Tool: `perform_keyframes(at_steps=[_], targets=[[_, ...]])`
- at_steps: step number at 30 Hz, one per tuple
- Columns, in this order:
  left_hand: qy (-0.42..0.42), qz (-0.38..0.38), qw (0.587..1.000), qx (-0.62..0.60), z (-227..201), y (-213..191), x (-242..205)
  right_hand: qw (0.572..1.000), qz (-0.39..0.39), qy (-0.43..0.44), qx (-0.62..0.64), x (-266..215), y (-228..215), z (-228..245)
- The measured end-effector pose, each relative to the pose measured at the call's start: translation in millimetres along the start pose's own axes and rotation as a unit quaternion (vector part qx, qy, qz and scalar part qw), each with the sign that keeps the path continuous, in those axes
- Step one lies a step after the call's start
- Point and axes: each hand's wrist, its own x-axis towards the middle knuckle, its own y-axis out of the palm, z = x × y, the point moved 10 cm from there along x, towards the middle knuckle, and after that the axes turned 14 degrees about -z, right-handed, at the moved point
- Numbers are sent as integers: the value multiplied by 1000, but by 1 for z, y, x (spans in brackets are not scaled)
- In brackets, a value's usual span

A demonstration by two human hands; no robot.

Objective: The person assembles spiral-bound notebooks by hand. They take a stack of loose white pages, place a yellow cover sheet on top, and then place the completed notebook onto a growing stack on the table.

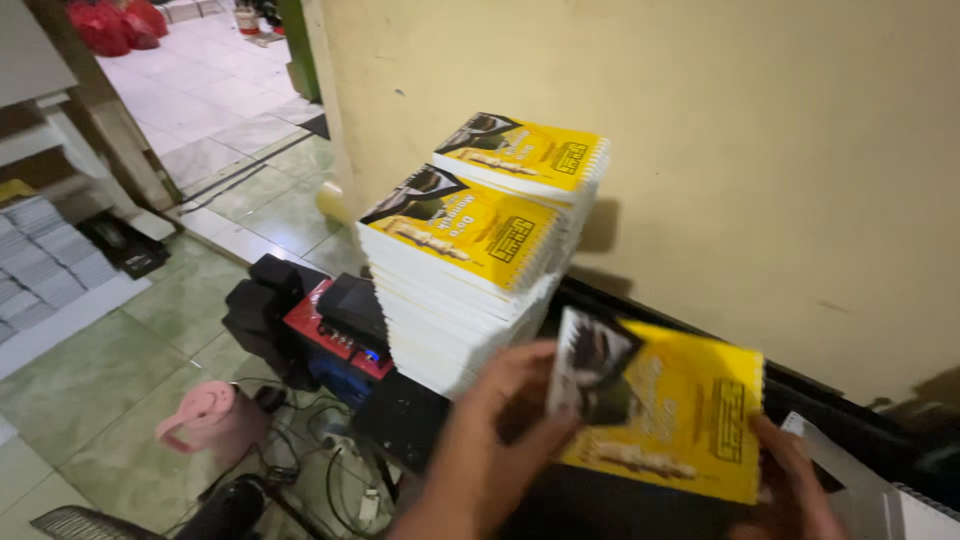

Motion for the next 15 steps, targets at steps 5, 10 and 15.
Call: perform_keyframes(at_steps=[5, 10, 15], targets=[[100, -87, 974, 184, -84, -70, 47, 930, -68, -344, -113, -52, 117, 170], [33, -122, 982, 139, -106, -103, 108, 922, -9, -383, -52, -61, 209, 241], [-18, -195, 961, 195, -62, -146, 140, 934, 8, -356, -38, -52, 255, 238]])
